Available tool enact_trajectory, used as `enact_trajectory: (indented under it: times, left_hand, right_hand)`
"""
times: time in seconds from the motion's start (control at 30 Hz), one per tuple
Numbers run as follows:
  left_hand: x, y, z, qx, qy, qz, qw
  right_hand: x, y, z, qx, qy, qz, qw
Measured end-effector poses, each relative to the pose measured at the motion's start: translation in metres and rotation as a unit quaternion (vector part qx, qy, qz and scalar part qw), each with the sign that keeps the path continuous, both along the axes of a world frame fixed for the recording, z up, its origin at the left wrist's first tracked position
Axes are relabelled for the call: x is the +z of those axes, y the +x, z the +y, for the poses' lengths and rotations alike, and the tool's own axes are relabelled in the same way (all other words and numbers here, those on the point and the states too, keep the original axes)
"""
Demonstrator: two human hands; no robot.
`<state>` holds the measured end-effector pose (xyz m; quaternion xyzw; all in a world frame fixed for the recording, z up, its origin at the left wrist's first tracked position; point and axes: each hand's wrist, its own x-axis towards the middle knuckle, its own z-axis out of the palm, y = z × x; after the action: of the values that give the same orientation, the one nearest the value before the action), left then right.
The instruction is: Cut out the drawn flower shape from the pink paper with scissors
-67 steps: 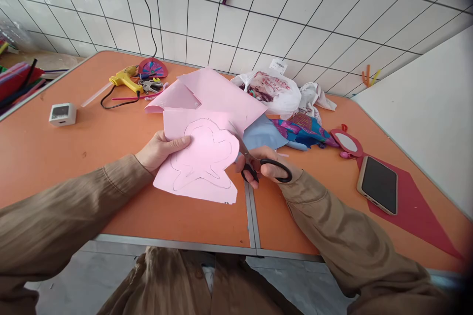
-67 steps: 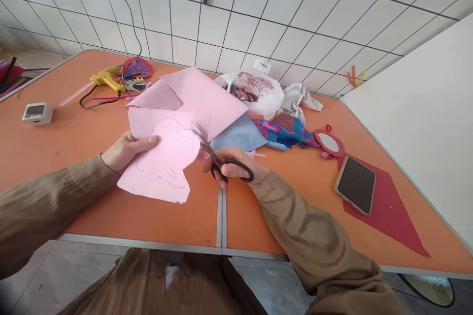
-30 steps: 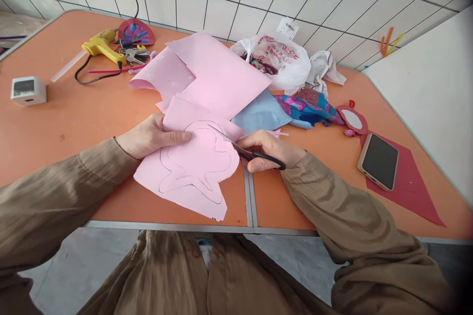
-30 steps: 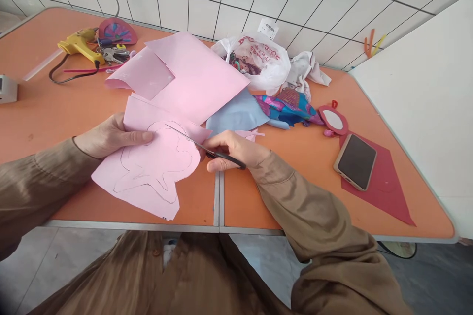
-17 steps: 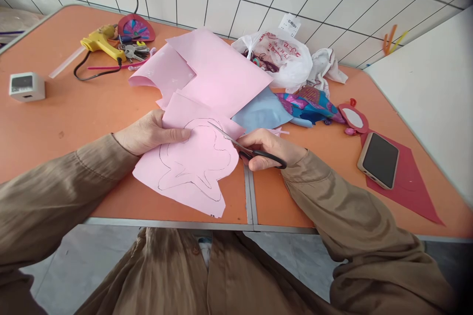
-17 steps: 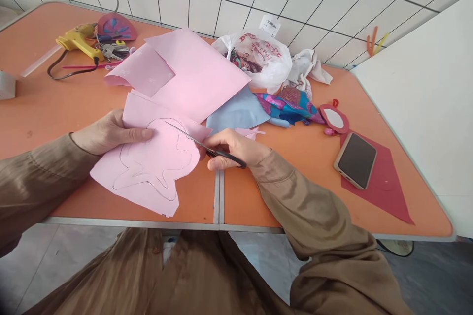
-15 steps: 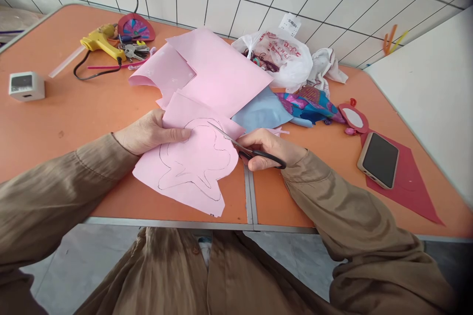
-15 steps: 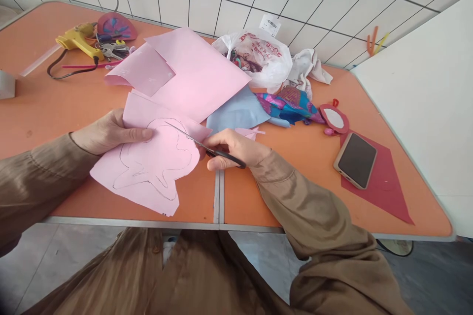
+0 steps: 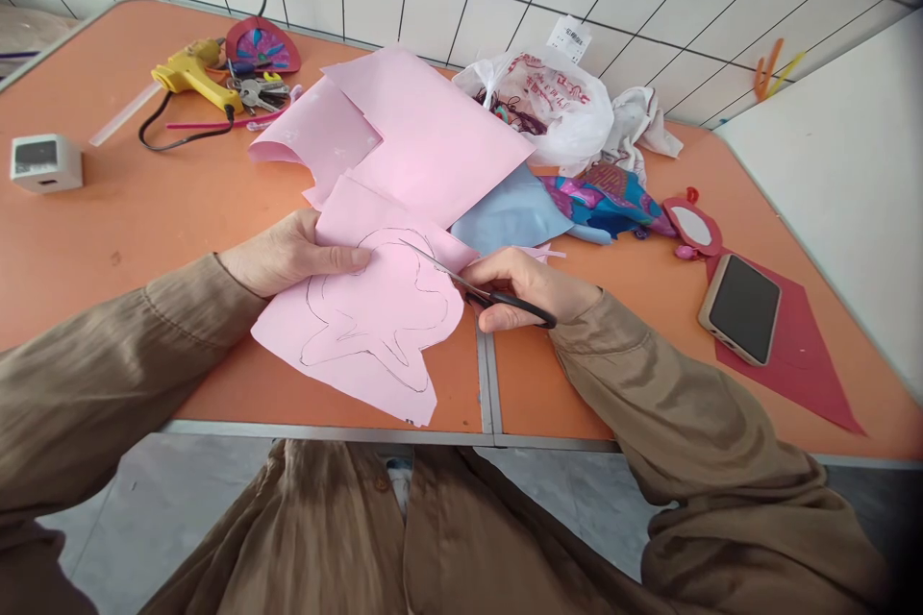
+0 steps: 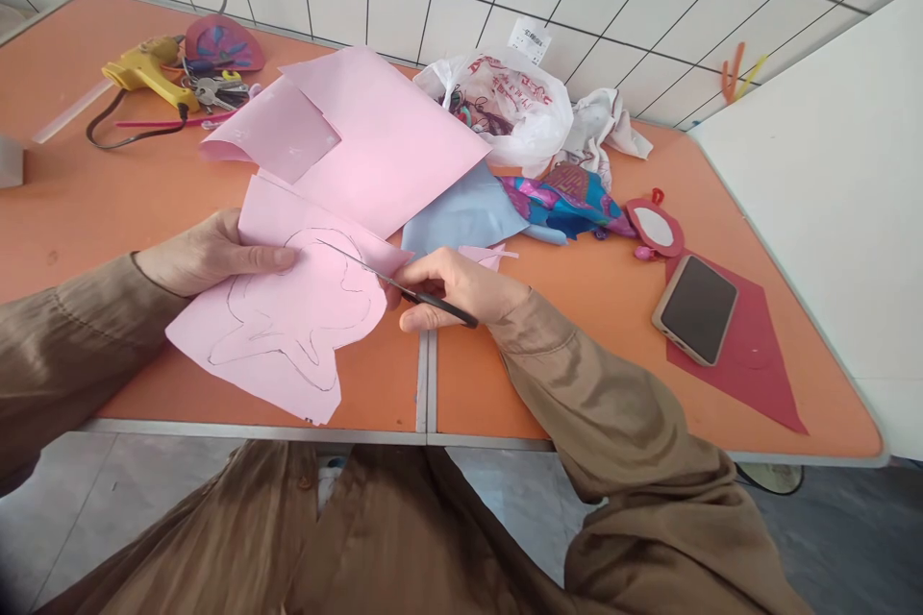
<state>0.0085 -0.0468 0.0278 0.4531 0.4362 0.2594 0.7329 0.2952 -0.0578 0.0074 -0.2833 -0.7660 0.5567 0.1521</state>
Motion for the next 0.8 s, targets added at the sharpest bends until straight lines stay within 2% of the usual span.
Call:
enact_trajectory:
  times: [0.17,0.47,0.8]
  left_hand:
    - [0.0015,-0.0002,0.0013,-0.006,-0.038,-0.004,0.999]
    - [0.0086,0.0016,0.0008,-0.004,-0.029,0.020,0.999]
    - [0.0064,0.0009,0.0006,-0.014,-0.027,-0.001,1.000]
  right_hand:
    - [0.0010,-0.0015,-0.0010,0.004,0.002,0.011,1.000]
    - [0.0013,-0.0020,-0.0023,0.008,0.006,-0.005,1.000]
    - [-0.0019,-0.0006,-0.0018,-0.004,0.010,-0.018,1.000]
